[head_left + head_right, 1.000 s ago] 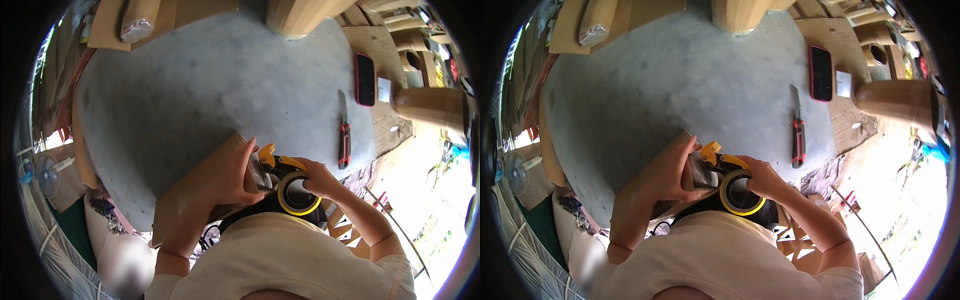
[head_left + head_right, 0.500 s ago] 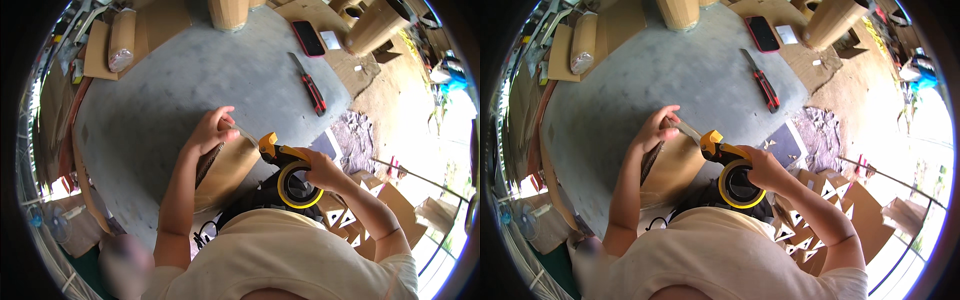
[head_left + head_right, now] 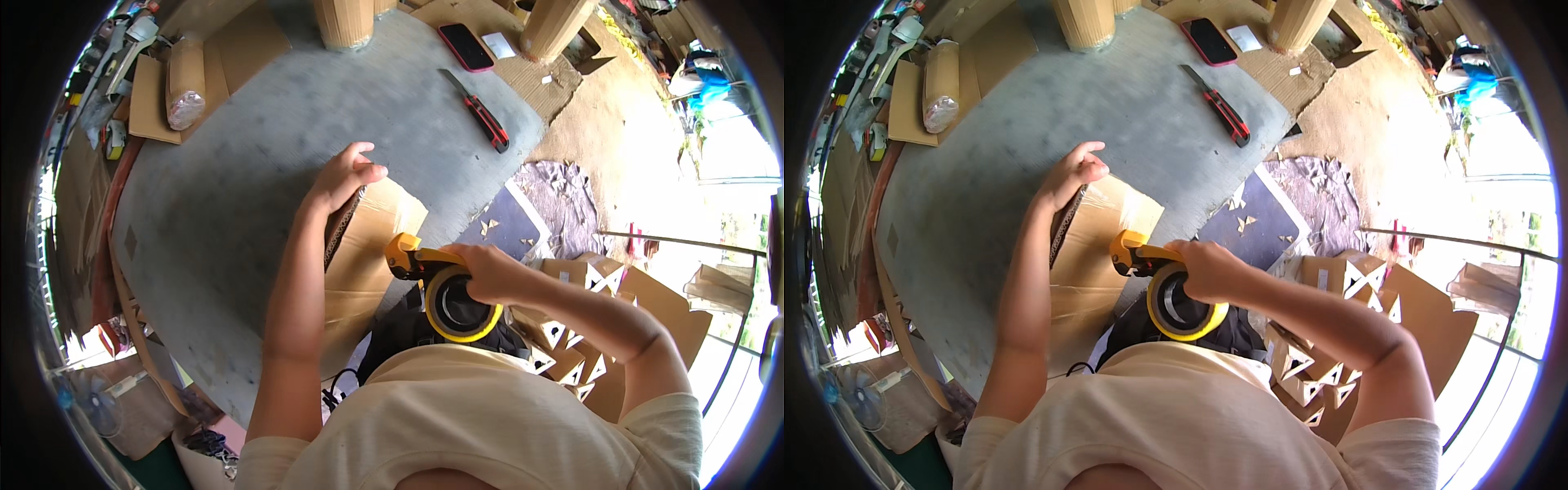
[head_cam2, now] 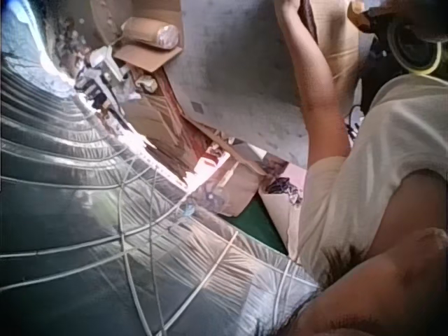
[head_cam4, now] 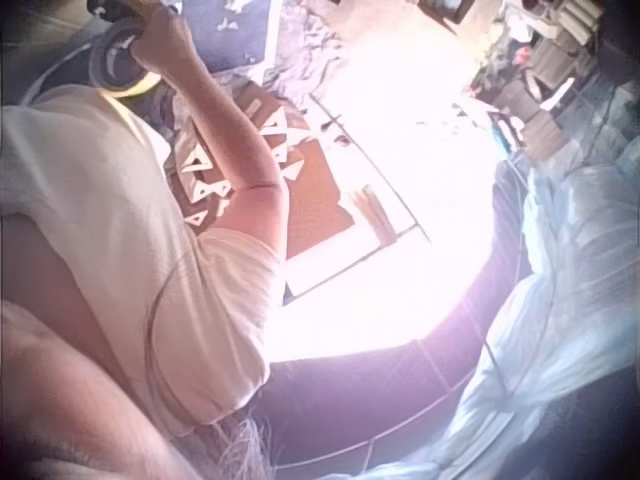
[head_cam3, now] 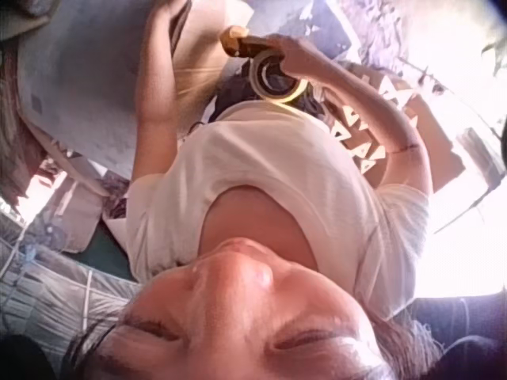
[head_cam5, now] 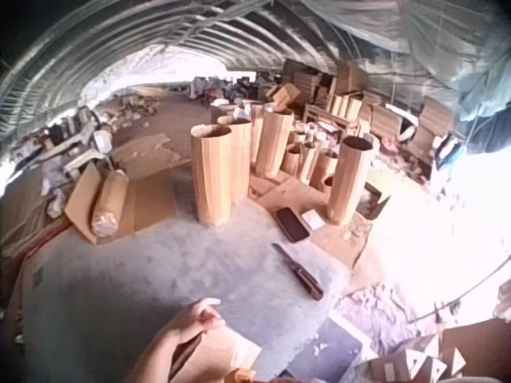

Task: The person cuts a large sheet of cardboard with a utility knife, folds it into a box shape, and secures the edges with a tape dispenser. The finished box is placed on the table among other cardboard items.

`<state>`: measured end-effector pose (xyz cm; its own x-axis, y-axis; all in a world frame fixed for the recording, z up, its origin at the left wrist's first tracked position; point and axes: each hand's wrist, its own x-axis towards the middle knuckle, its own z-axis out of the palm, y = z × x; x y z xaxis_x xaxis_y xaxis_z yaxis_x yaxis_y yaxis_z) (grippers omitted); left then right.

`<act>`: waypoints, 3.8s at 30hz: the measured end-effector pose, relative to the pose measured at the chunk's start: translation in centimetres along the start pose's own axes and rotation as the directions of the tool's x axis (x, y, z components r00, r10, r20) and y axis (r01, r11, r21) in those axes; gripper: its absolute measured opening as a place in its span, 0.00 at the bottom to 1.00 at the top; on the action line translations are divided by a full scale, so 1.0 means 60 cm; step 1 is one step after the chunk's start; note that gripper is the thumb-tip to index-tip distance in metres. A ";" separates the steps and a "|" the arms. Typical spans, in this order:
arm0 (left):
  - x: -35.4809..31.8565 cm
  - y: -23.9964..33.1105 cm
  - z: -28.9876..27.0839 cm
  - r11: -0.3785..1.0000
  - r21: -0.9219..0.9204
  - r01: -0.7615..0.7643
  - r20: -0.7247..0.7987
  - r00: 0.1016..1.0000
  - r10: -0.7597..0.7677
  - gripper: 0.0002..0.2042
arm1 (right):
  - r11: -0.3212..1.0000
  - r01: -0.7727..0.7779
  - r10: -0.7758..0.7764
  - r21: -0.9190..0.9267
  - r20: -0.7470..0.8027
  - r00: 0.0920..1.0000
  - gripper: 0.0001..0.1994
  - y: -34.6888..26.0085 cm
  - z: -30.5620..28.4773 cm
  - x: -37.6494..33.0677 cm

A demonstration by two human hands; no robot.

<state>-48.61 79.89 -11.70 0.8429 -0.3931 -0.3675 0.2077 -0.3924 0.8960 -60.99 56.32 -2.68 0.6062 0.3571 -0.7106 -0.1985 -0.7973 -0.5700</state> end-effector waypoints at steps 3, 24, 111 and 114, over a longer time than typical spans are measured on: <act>-0.001 0.009 0.003 1.000 0.003 -0.006 -0.005 1.000 0.006 0.39 | 0.982 0.060 -0.044 -0.178 0.092 0.995 0.23 -0.023 -0.036 0.057; -0.065 0.114 -0.083 0.863 0.349 0.364 -0.067 0.929 -0.365 0.36 | 0.971 0.239 -0.236 -0.030 -0.317 0.919 0.36 0.048 -0.237 0.076; 0.032 0.023 0.001 0.957 0.159 -0.241 0.312 0.932 0.183 0.29 | 0.929 0.056 0.018 0.366 -0.197 0.980 0.29 0.089 -0.072 0.048; 0.037 0.026 0.005 0.951 0.153 -0.268 0.311 0.927 0.211 0.25 | 0.940 0.051 0.049 0.338 -0.281 0.958 0.29 0.084 -0.037 -0.004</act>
<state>-46.59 78.19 -11.20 0.6702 -0.7059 -0.2292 -0.1038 -0.3950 0.9128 -60.40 51.14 -4.49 0.7879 0.1664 -0.5929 -0.4157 -0.5666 -0.7114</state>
